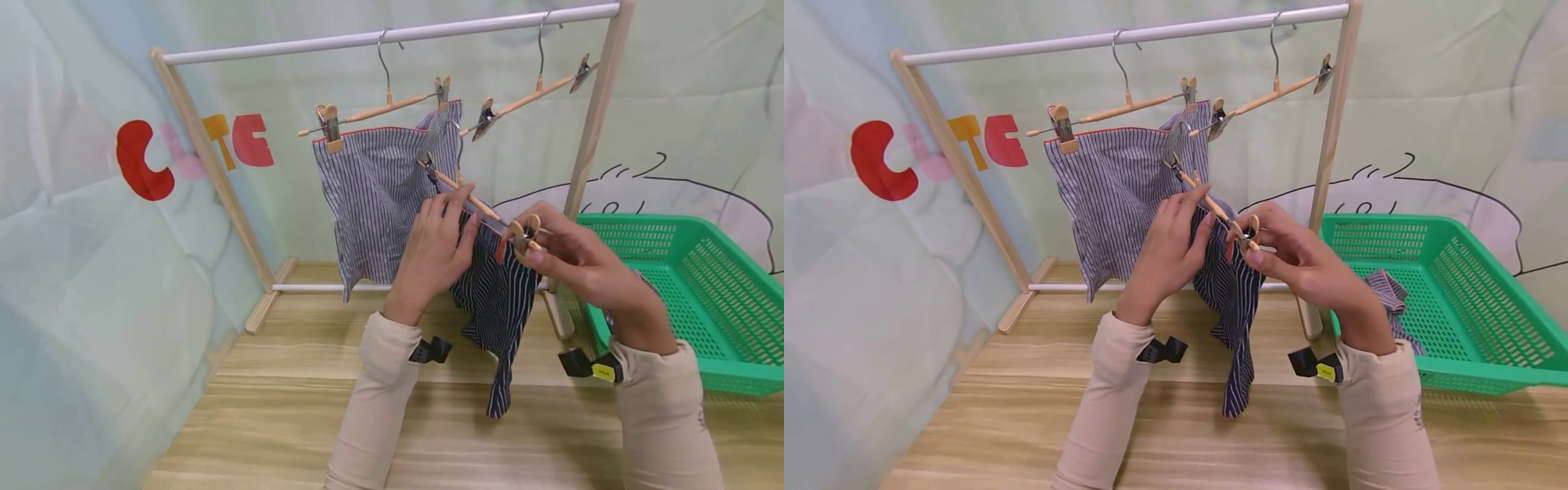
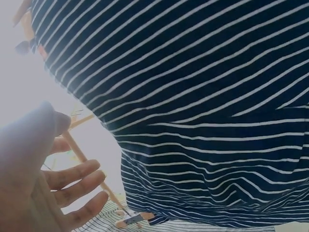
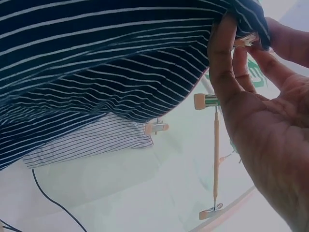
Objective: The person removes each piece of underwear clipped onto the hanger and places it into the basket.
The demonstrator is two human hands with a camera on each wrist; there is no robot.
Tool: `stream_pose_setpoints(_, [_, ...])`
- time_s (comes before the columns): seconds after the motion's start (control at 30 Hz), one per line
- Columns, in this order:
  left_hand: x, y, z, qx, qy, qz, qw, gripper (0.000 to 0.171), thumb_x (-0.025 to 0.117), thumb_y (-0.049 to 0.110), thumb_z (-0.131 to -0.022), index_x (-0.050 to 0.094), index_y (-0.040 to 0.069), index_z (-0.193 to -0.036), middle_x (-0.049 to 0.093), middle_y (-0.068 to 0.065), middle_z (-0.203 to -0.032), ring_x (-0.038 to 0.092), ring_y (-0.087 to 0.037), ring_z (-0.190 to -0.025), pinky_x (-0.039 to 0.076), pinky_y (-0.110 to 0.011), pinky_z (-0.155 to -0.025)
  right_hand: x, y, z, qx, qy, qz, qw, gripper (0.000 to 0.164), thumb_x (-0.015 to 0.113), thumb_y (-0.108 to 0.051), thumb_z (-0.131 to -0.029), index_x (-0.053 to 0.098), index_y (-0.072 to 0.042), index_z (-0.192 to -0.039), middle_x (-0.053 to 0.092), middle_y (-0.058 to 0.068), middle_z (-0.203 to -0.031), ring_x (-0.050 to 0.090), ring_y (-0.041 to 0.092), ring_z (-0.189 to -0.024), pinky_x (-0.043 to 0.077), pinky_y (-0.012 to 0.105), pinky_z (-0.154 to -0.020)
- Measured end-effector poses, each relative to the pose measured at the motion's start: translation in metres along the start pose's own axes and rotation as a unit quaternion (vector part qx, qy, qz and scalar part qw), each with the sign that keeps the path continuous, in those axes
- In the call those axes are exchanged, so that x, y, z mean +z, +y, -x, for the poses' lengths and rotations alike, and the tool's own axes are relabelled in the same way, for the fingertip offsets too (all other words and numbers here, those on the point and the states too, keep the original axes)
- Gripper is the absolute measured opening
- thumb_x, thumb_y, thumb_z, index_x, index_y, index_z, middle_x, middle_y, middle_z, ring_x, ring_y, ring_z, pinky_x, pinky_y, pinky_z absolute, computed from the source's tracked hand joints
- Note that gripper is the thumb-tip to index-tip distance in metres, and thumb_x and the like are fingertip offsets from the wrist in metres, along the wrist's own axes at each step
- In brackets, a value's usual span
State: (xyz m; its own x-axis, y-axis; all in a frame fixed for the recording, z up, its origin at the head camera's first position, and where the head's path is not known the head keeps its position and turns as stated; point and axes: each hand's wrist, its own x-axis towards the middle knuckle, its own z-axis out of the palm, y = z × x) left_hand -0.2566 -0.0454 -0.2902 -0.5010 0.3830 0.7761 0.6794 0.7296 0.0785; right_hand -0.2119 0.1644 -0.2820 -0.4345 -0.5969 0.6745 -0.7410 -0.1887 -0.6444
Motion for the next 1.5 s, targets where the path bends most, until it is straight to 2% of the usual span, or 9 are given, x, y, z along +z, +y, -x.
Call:
stream_pose_setpoints(0.17, [0.000, 0.001, -0.001, 0.003, 0.007, -0.003, 1.0000, 0.040, 0.046, 0.025, -0.098, 0.048, 0.006, -0.133, 0.057, -0.014, -0.117, 0.048, -0.026, -0.106, 0.045, -0.042, -0.086, -0.008, 0.002, 0.003, -0.037, -0.015, -0.024, 0.999, 0.022, 0.039, 0.014, -0.091, 0.042, 0.014, -0.113, 0.046, 0.013, -0.101, 0.043, 0.021, -0.079, 0.035, 0.033, -0.063])
stream_pose_setpoints(0.43, [0.000, 0.004, -0.002, 0.004, 0.009, -0.005, 0.9999, 0.039, 0.048, 0.025, -0.098, 0.051, 0.008, -0.132, 0.054, -0.013, -0.111, 0.048, -0.024, -0.098, 0.046, -0.038, -0.079, -0.019, 0.005, 0.010, -0.047, -0.035, -0.054, 0.997, 0.024, 0.039, 0.016, -0.089, 0.043, 0.011, -0.112, 0.039, 0.010, -0.099, 0.041, 0.020, -0.080, 0.033, 0.034, -0.063])
stream_pose_setpoints(0.7, [0.000, 0.006, -0.004, 0.001, 0.013, 0.001, 0.9999, 0.034, 0.047, 0.024, -0.098, 0.054, 0.010, -0.129, 0.050, -0.013, -0.111, 0.047, -0.023, -0.099, 0.045, -0.037, -0.082, -0.026, 0.007, 0.013, -0.084, -0.047, -0.083, 0.992, 0.021, 0.041, 0.013, -0.090, 0.042, 0.015, -0.111, 0.039, 0.012, -0.098, 0.039, 0.021, -0.082, 0.031, 0.033, -0.065])
stream_pose_setpoints(0.87, [0.000, 0.005, -0.006, 0.011, 0.029, 0.012, 0.9994, 0.030, 0.046, 0.021, -0.099, 0.057, 0.012, -0.125, 0.046, -0.015, -0.109, 0.045, -0.022, -0.098, 0.045, -0.035, -0.081, -0.028, 0.005, 0.014, -0.096, -0.051, -0.111, 0.988, 0.021, 0.041, 0.013, -0.090, 0.042, 0.016, -0.111, 0.038, 0.011, -0.095, 0.038, 0.020, -0.080, 0.028, 0.033, -0.064])
stream_pose_setpoints(1.1, [0.001, 0.003, -0.006, 0.006, 0.060, 0.039, 0.9974, 0.021, 0.053, 0.017, -0.096, 0.065, 0.015, -0.113, 0.042, -0.015, -0.114, 0.046, -0.022, -0.106, 0.052, -0.032, -0.080, -0.033, 0.008, 0.012, -0.134, -0.065, -0.153, 0.977, 0.022, 0.040, 0.011, -0.093, 0.041, 0.022, -0.111, 0.037, 0.014, -0.095, 0.034, 0.021, -0.081, 0.026, 0.032, -0.065])
stream_pose_setpoints(1.27, [0.001, 0.002, -0.006, 0.000, 0.063, 0.015, 0.9979, 0.016, 0.058, 0.016, -0.093, 0.067, 0.016, -0.107, 0.051, -0.012, -0.115, 0.046, -0.024, -0.107, 0.052, -0.033, -0.080, -0.040, 0.012, 0.017, -0.119, -0.063, -0.157, 0.978, 0.026, 0.036, 0.011, -0.094, 0.038, 0.024, -0.117, 0.042, 0.017, -0.106, 0.037, 0.022, -0.088, 0.033, 0.029, -0.071])
stream_pose_setpoints(1.37, [0.001, 0.001, -0.006, -0.003, 0.060, -0.012, 0.9981, 0.017, 0.059, 0.016, -0.093, 0.068, 0.017, -0.106, 0.058, -0.010, -0.116, 0.047, -0.023, -0.100, 0.050, -0.032, -0.078, -0.046, 0.012, 0.020, -0.084, -0.062, -0.152, 0.983, 0.032, 0.031, 0.013, -0.094, 0.033, 0.023, -0.124, 0.045, 0.020, -0.115, 0.040, 0.024, -0.097, 0.040, 0.026, -0.082])
stream_pose_setpoints(1.5, [0.002, 0.000, -0.006, -0.007, 0.058, -0.039, 0.9975, 0.017, 0.058, 0.019, -0.093, 0.069, 0.018, -0.105, 0.064, -0.005, -0.113, 0.046, -0.021, -0.092, 0.048, -0.030, -0.074, -0.054, 0.010, 0.023, -0.037, -0.054, -0.133, 0.989, 0.039, 0.027, 0.014, -0.095, 0.026, 0.021, -0.133, 0.046, 0.021, -0.127, 0.042, 0.027, -0.109, 0.042, 0.025, -0.096])
